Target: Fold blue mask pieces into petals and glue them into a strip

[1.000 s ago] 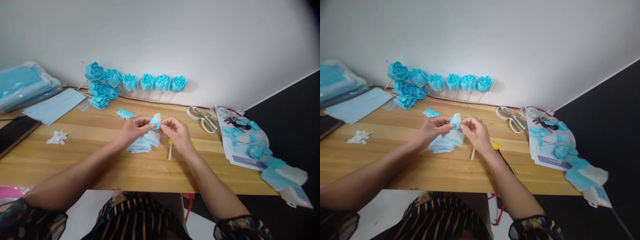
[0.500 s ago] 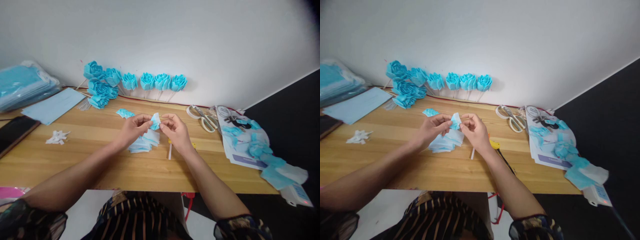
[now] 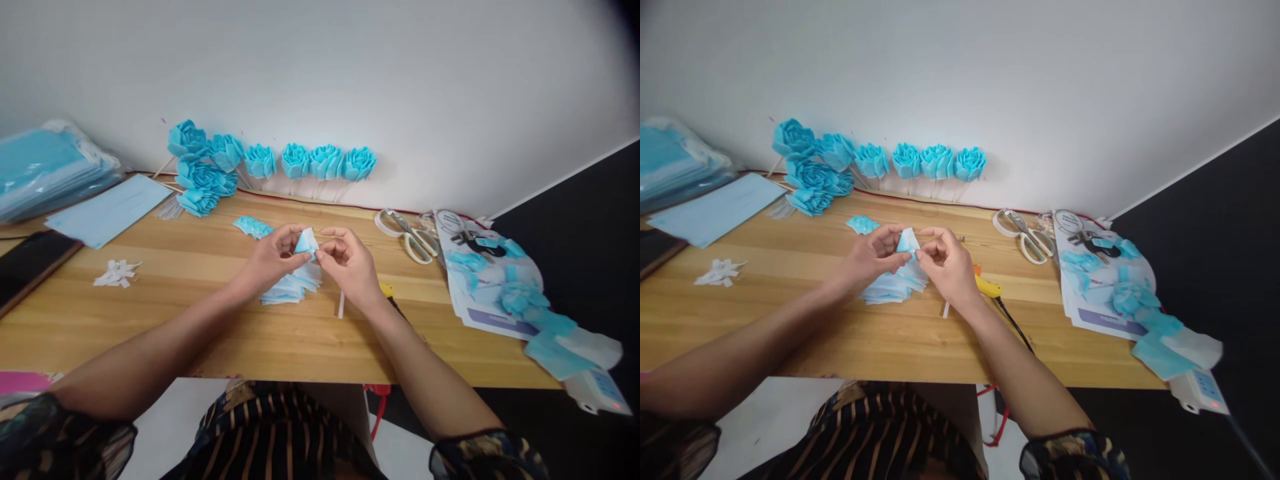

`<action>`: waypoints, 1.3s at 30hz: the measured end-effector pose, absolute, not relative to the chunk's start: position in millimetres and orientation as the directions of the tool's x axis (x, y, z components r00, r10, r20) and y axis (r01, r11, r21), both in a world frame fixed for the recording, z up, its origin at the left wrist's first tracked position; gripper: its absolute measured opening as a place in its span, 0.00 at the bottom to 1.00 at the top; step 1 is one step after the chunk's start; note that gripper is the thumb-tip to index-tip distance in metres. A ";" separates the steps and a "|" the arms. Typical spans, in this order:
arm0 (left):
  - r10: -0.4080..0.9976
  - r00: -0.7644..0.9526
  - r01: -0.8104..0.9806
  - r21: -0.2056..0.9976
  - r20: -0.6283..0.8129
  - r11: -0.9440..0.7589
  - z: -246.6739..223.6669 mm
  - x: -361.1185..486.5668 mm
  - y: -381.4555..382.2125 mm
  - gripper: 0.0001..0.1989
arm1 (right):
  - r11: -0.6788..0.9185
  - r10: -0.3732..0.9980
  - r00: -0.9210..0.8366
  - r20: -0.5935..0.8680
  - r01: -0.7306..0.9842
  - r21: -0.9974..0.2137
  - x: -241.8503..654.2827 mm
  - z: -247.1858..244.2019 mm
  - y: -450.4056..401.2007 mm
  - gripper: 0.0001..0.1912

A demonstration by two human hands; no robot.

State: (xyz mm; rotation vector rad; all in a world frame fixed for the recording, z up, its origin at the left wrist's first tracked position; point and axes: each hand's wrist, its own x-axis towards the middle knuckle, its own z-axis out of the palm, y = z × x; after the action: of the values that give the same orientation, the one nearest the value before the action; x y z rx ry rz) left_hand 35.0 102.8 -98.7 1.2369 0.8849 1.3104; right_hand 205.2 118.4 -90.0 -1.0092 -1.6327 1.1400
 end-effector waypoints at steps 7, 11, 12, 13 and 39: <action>0.992 0.091 -0.242 0.968 0.090 -0.065 -92.4 33.8 101.3 0.23 | 0.144 0.952 -0.284 0.118 0.075 -0.987 209.5 -83.8 119.1 0.17; 0.996 0.048 -0.292 0.954 0.078 -0.061 -91.0 32.3 101.0 0.24 | 0.122 0.971 -0.213 0.111 0.042 -0.992 213.7 -80.2 121.3 0.17; 0.996 0.046 -0.300 0.952 0.082 -0.064 -91.0 31.9 101.0 0.23 | 0.104 0.971 -0.221 0.092 0.044 -0.994 213.8 -80.2 121.4 0.17; 0.995 0.044 -0.306 0.950 0.086 -0.069 -90.9 31.7 101.1 0.23 | 0.078 0.968 -0.244 0.064 0.048 -0.996 213.4 -80.5 121.2 0.17; 0.980 -0.082 -0.019 0.983 0.182 -0.184 -94.7 28.7 100.1 0.08 | -0.019 0.931 -0.363 -0.031 0.035 -0.999 208.1 -88.9 118.8 0.13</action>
State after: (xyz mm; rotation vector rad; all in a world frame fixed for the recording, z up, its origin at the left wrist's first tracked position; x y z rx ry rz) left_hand 28.7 100.1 -94.7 1.2849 1.1558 1.4170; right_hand 208.1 118.8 -88.9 -1.0514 -1.4909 1.4842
